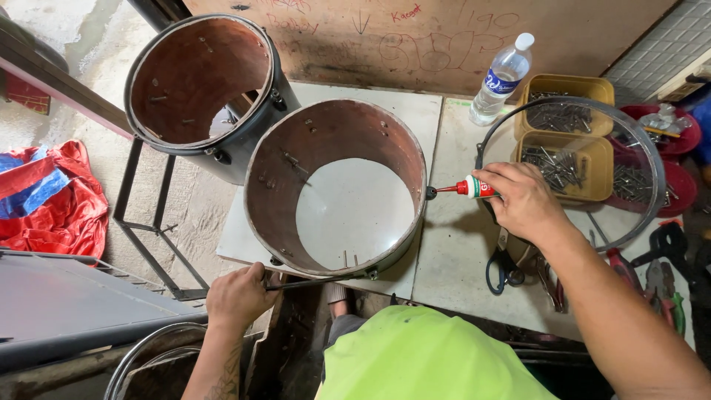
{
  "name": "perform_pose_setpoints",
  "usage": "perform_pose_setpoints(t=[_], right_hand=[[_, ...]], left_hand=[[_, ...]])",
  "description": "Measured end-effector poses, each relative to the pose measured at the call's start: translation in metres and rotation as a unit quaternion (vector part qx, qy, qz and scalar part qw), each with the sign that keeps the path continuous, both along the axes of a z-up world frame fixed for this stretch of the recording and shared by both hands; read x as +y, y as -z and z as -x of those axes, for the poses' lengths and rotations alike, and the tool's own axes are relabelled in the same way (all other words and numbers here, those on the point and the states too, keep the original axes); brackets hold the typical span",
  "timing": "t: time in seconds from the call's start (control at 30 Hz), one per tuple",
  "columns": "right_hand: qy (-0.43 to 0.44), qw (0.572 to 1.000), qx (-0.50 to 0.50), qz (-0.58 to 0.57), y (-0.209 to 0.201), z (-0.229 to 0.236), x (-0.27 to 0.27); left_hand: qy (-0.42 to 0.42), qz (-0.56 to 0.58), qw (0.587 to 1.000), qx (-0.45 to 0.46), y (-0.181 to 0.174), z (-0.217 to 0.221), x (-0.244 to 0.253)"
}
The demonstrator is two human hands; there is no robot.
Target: The person assembles a drum by inserting metal rods into the drum shell, applying glue to the rim, and securing a drumhead with a metal hoop. They then insert and tighten screws around the hoop to fasten the drumhead in place.
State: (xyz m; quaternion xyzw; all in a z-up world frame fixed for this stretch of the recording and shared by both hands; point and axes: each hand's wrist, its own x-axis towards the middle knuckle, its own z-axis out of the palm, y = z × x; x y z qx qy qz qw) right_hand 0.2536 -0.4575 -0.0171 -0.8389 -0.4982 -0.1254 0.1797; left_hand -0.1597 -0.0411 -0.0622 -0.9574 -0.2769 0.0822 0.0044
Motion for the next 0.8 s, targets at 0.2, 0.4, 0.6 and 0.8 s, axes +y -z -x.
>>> perform_pose_setpoints(t=[0.2,0.4,0.6,0.8], right_hand=[[0.003,1.000,0.008,0.005,0.002,-0.002,-0.001],[0.008,1.000,0.014,0.017,0.001,-0.003,-0.001],[0.002,1.000,0.008,0.030,-0.018,0.004,0.004],[0.018,0.993,0.007,0.117,-0.051,0.013,0.015]], left_hand=[[-0.004,0.001,1.000,0.002,0.002,0.001,0.000],[-0.010,0.001,1.000,0.000,0.002,0.000,-0.001],[-0.007,0.025,0.998,0.051,-0.019,-0.008,-0.005],[-0.019,0.056,0.994,0.094,-0.035,-0.013,-0.010]])
